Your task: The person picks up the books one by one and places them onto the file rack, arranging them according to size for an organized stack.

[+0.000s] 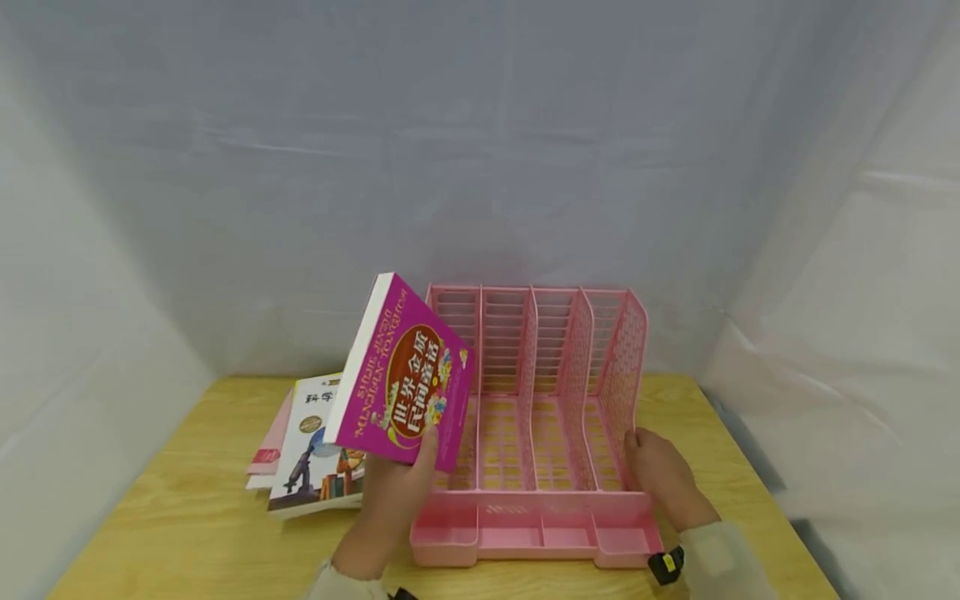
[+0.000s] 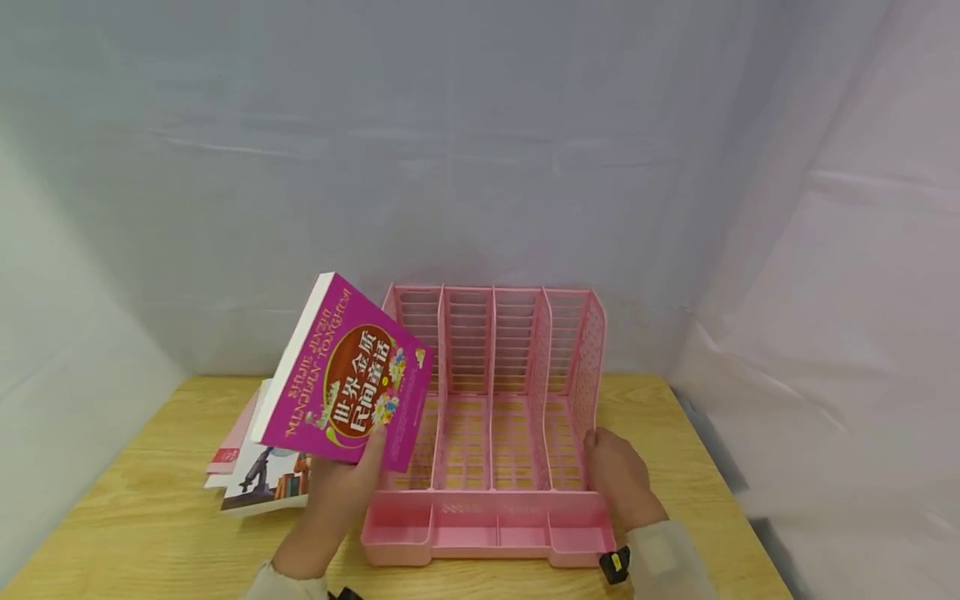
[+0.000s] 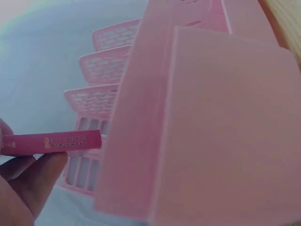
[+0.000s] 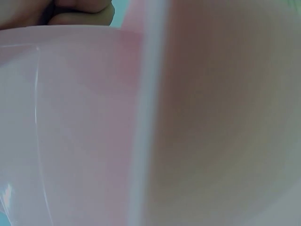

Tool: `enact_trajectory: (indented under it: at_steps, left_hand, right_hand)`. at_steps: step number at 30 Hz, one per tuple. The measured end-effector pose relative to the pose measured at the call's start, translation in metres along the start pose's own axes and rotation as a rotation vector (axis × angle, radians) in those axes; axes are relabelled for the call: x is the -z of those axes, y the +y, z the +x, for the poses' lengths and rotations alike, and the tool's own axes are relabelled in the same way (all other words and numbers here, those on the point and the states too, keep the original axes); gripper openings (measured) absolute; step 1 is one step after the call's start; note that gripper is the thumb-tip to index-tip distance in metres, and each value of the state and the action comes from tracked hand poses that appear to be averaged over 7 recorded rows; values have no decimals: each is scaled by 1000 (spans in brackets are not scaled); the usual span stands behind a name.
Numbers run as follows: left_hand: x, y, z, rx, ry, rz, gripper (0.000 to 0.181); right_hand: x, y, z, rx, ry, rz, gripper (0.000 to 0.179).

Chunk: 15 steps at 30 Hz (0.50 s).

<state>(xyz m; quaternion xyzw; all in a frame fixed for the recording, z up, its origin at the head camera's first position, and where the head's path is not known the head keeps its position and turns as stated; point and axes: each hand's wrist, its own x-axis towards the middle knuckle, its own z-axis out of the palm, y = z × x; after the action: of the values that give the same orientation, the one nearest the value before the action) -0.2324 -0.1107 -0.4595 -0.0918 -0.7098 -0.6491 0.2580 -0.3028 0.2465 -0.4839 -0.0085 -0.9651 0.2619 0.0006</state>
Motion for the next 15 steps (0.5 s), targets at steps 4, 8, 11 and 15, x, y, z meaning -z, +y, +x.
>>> enact_trajectory:
  at_steps: [4,8,11,15]
  left_hand:
    - [-7,-8,3,26,1,114,43]
    - [-14,-18,6,37,4,309,36]
    - [-18,-25,7,40,-41,476,35]
    - [-19,-32,9,26,-251,686,50]
  right_hand:
    - [-1,-2,0,8,6,3,48]
    - [-2,-5,-1,5,-3,19,50]
    - [-3,-8,-2,-3,-17,25,51]
    - [-5,-12,-5,8,-19,18,50]
